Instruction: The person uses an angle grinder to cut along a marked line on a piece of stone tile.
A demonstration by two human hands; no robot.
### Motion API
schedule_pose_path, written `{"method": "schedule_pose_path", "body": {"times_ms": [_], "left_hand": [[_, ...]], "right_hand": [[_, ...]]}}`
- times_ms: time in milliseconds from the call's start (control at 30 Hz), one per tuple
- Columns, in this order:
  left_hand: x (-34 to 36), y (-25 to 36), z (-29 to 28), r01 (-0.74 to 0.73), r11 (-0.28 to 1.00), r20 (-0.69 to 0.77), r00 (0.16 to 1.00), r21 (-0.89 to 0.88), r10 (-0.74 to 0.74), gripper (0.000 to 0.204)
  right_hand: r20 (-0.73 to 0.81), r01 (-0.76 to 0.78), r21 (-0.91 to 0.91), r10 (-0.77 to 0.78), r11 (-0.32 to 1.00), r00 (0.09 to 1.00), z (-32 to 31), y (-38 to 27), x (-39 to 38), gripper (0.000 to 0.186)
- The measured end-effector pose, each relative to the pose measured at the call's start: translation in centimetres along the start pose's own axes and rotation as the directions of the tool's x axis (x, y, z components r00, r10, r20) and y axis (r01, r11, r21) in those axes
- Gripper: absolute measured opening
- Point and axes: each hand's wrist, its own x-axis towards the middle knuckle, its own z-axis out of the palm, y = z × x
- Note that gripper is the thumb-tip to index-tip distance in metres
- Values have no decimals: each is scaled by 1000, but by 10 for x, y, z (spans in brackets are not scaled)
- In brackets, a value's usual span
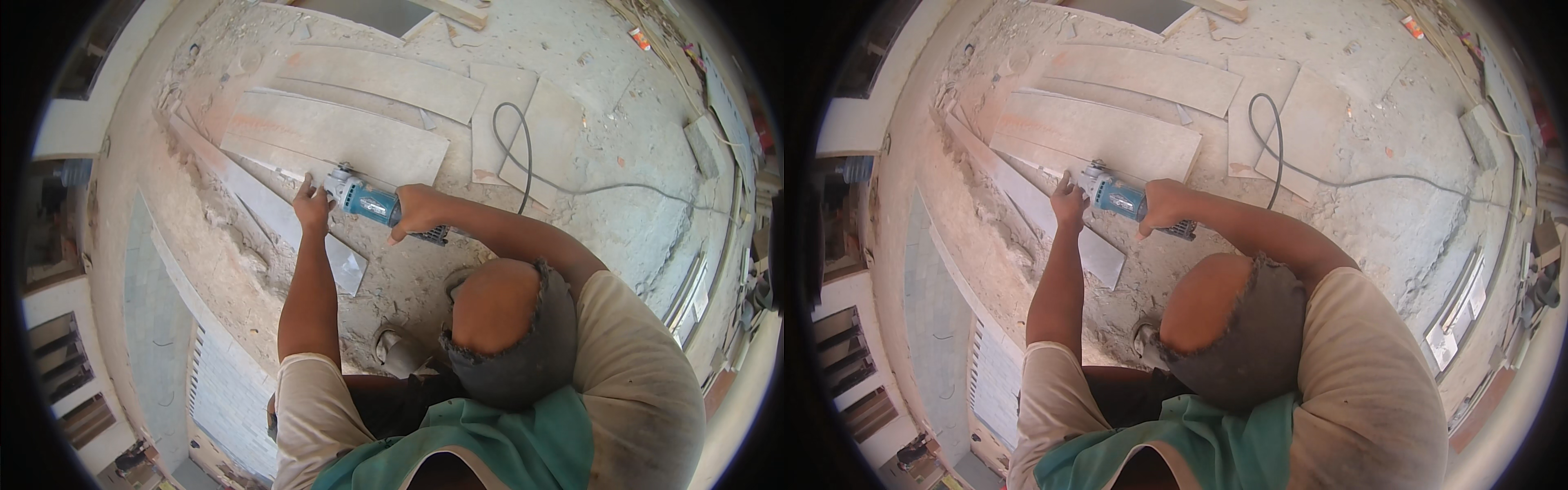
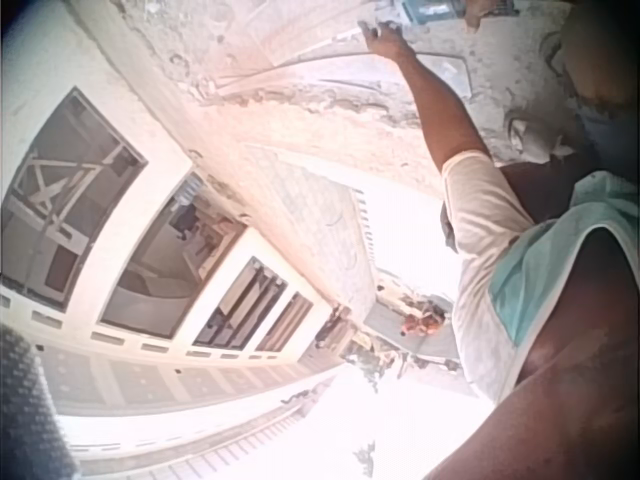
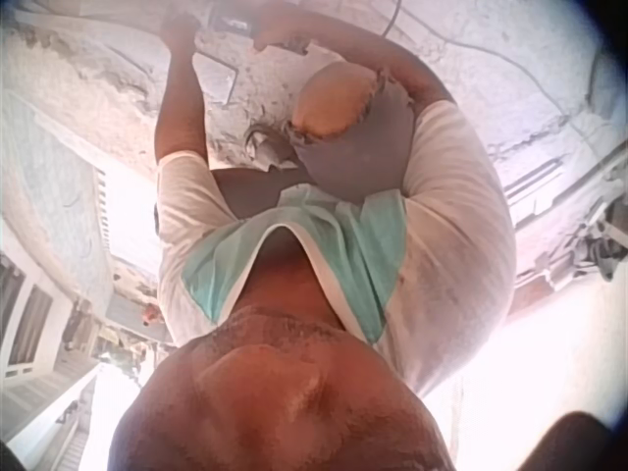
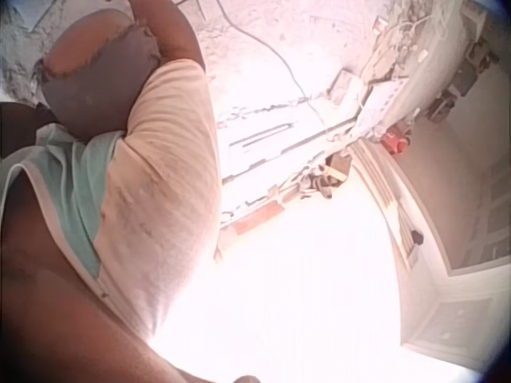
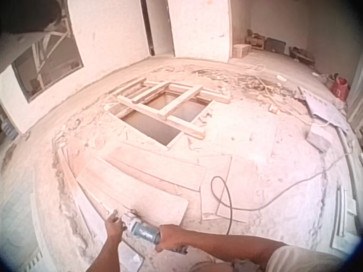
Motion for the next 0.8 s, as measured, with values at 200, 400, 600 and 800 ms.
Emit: {"method": "schedule_pose_path", "body": {"times_ms": [200, 400, 600, 800], "left_hand": [[-6, 4, 0, 38, 999, 10, 999, 4, -38, 66], [-2, 0, -2, 32, 999, 45, 998, 7, -32, 67], [-2, 3, -1, 38, 998, 40, 998, 53, -40, 69], [-3, 2, 0, 33, 997, 36, 999, 63, -36, 70]], "right_hand": [[-9, 4, -4, -4, 1000, 1000, 1, 2, -3, 74], [-12, 10, -10, -11, 1000, 1000, 3, 6, -2, 74], [-8, 19, -3, -19, 1000, 1000, 4, 10, -4, 75], [-6, 19, -8, -19, 1000, 1000, 4, 12, -7, 77]]}}
